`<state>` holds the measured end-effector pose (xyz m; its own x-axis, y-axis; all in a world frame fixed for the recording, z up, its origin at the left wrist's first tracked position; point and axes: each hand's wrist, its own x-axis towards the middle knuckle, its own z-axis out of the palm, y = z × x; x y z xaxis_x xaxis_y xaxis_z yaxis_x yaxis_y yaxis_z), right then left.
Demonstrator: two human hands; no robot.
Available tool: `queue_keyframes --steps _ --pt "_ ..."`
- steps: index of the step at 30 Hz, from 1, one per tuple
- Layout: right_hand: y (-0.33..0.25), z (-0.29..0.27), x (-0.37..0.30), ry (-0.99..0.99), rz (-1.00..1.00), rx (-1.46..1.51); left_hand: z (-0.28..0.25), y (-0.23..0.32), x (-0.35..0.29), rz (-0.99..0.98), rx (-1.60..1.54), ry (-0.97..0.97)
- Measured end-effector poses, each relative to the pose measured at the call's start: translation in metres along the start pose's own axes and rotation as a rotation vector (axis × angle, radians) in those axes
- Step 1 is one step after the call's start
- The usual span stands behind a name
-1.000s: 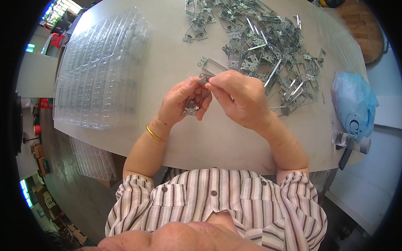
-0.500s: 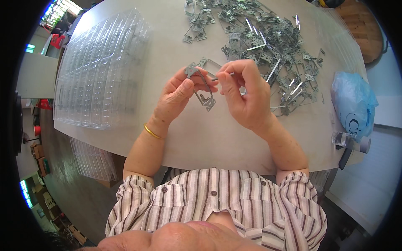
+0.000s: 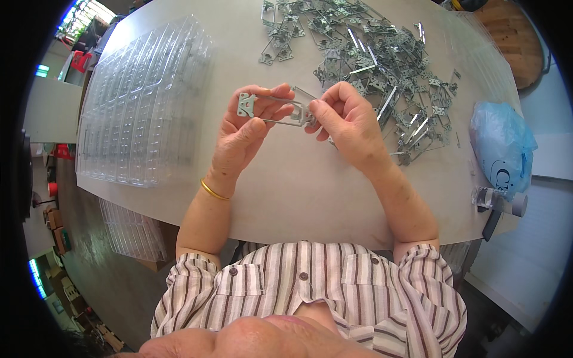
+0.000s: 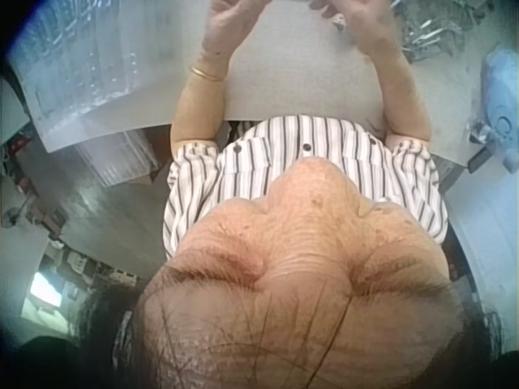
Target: The person assembles metal components by inserting small pins into metal frames by hand and places the assembled parts into plastic trays.
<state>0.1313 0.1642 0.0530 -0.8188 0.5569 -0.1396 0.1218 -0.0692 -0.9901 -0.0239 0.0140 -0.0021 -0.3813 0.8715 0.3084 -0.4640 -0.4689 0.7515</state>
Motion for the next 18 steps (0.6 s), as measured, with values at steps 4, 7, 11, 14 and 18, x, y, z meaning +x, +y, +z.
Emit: queue_keyframes --steps 4,7,11,14,18 --pt "0.002 -0.004 0.004 0.045 -0.086 -0.008 0.001 0.0 0.0 -0.024 0.106 -0.045" --pt "-0.002 -0.007 0.004 0.073 -0.156 -0.064 0.002 0.0 -0.001 -0.066 0.109 -0.078" --pt "0.001 -0.013 0.004 0.024 -0.3 -0.119 0.003 0.003 -0.001 -0.177 0.055 -0.128" --pt "0.005 -0.013 0.004 0.01 -0.392 -0.177 0.004 0.003 -0.003 -0.306 -0.057 -0.038" --pt "0.009 -0.008 0.003 -0.027 -0.526 -0.361 -0.002 0.002 -0.004 -0.419 -0.092 -0.057"
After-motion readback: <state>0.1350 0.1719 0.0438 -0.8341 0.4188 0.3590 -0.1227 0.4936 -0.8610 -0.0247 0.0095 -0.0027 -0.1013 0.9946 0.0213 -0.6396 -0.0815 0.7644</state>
